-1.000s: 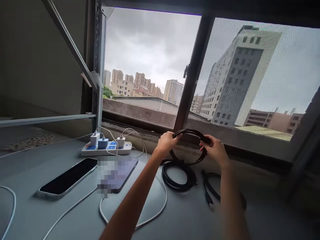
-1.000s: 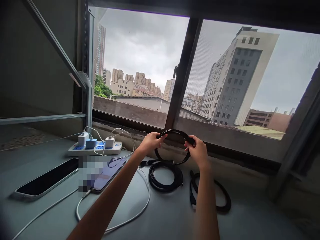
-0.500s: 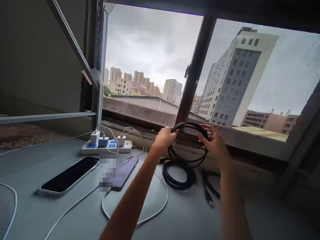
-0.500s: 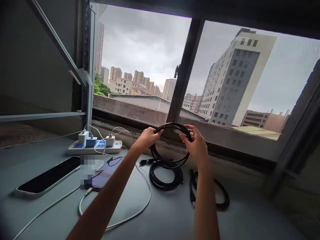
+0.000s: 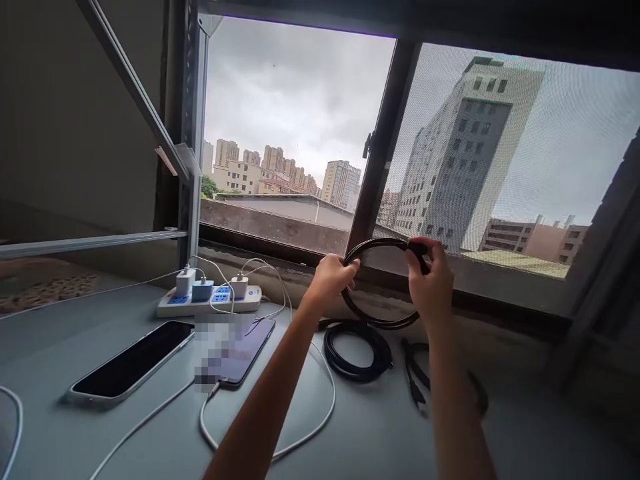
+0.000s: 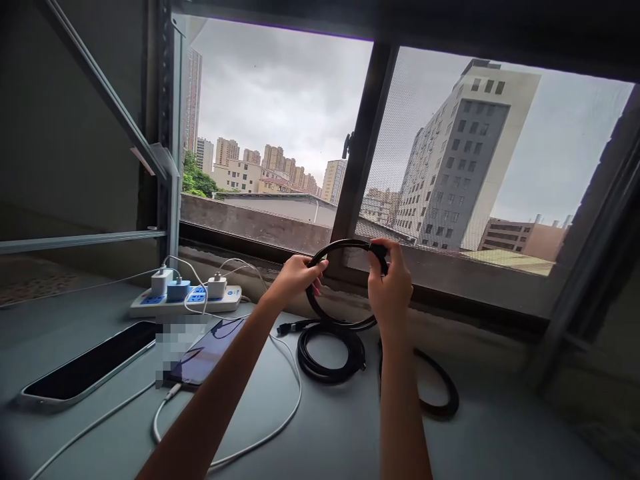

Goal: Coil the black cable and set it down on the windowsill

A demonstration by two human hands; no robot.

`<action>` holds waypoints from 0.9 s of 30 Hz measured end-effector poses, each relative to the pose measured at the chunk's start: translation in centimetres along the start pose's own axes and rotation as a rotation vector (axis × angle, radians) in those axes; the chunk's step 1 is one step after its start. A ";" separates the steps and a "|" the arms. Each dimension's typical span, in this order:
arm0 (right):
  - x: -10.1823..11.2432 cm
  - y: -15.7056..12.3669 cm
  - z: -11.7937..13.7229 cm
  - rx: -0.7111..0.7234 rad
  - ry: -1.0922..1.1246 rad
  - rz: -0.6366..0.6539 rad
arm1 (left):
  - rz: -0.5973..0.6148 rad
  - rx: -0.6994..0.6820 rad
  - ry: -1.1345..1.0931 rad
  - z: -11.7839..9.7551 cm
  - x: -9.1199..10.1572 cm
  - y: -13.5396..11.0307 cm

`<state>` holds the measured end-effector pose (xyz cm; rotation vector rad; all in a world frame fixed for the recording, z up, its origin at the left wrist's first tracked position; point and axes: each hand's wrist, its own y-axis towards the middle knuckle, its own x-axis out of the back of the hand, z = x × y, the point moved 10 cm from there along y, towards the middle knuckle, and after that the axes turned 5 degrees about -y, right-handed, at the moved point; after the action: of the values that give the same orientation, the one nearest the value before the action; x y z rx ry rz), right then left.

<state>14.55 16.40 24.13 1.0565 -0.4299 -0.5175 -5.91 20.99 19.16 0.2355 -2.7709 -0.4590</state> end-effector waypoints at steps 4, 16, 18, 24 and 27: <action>0.5 -0.1 1.5 0.064 -0.015 -0.034 | 0.136 0.059 -0.039 0.7 -0.9 0.0; 1.1 -0.4 3.4 0.191 0.013 -0.109 | 0.429 0.226 -0.145 3.2 -2.9 -0.5; 1.0 -0.5 3.4 0.190 0.046 -0.103 | 0.462 0.238 -0.181 3.4 -3.2 -0.6; 1.7 -0.5 4.0 0.240 0.111 -0.150 | 0.423 0.217 -0.248 3.0 -3.8 -0.3; 1.8 -0.3 2.7 0.149 0.115 -0.173 | 0.314 0.215 -0.218 2.9 -3.4 0.0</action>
<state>14.40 13.28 25.16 1.2672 -0.2804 -0.5813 -3.73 22.55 15.62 -0.2139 -2.9952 -0.1114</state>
